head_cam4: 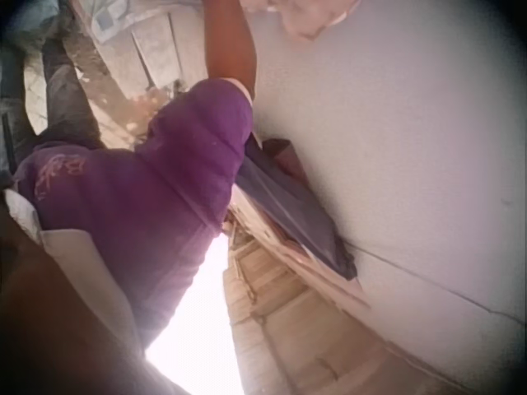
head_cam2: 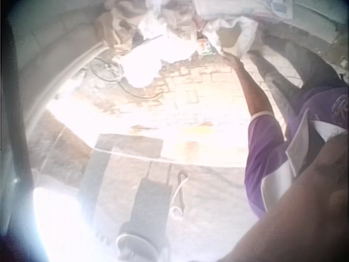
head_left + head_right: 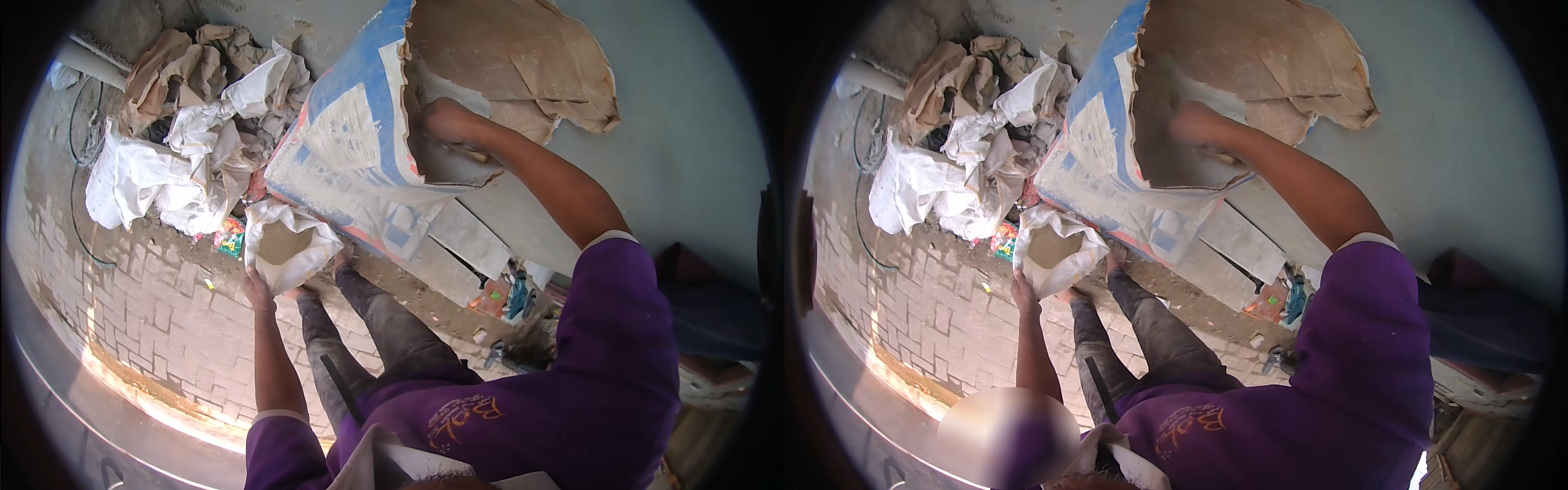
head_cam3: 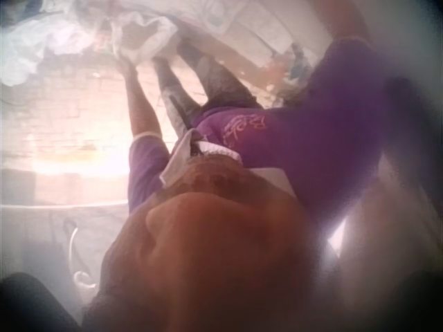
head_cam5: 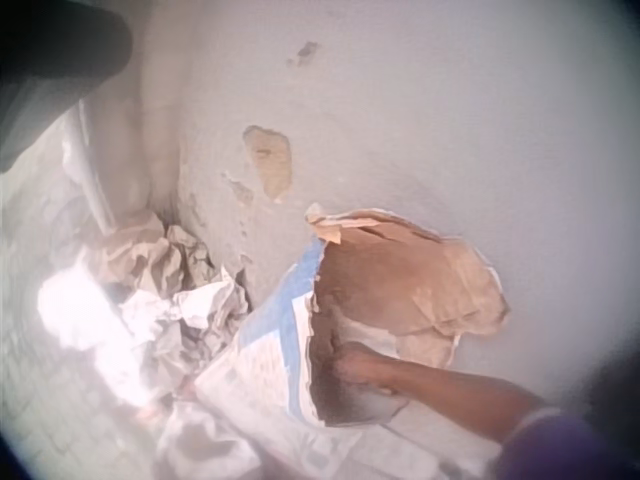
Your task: The person scoops a white powdery substance from a large blue and white sack into a smaller white sack using a trowel. They repeat this scooping and pouring action multiple times to fill the smaller bag. Finally, they lift the filled small sack and place it on top of the larger sack.
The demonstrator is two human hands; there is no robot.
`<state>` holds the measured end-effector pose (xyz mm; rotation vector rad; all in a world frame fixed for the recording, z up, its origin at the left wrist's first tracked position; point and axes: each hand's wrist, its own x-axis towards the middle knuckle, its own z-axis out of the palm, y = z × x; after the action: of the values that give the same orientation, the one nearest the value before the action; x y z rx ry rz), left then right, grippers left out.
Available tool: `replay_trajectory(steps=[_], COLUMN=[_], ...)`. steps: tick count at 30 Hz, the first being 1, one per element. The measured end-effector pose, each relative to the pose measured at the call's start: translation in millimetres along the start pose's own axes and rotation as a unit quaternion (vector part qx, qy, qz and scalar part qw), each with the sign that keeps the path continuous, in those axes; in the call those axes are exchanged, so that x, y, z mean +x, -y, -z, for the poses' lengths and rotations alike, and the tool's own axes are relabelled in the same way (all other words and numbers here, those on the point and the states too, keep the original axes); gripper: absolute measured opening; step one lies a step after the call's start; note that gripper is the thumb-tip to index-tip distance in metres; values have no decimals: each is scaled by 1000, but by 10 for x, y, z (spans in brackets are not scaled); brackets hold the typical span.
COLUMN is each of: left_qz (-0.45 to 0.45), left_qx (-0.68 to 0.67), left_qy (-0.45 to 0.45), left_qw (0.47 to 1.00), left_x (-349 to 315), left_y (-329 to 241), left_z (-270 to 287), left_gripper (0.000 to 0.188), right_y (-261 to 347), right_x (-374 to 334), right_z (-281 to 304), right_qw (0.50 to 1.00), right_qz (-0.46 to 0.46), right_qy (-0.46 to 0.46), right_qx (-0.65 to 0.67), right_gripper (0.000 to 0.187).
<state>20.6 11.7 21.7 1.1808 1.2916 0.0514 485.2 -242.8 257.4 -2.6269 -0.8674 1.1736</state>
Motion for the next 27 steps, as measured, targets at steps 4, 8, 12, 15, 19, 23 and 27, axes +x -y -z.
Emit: replay_trajectory(steps=[4,8,12,15,19,23,27], left_qz=[-3,-7,-10,-18,-4,3,-23], left_qx=[-8,19,46,41,38,54,55], left_qy=[5,1,11,13,14,18,28], left_qw=[1000,1000,999,999,999,998,998], left_x=[7,39,56,124,123,128,104], left_y=[23,37,66,141,108,97,72], left_z=[22,51,29,98,37,80,53], left_gripper=[56,56,56,56,56,56,57], right_y=[394,477,394,479,414,427,189], right_x=[-398,-648,-821,-934,-1133,-1344,-1464], right_z=[255,406,514,616,739,817,783], right_qw=[971,947,932,939,956,939,957], right_qz=[-121,-122,-111,-113,-120,-158,-112], right_qy=[10,-13,-20,-25,-39,-52,-99], right_qx=[205,298,344,325,264,300,250], right_gripper=[26,26,27,26,28,28,24])
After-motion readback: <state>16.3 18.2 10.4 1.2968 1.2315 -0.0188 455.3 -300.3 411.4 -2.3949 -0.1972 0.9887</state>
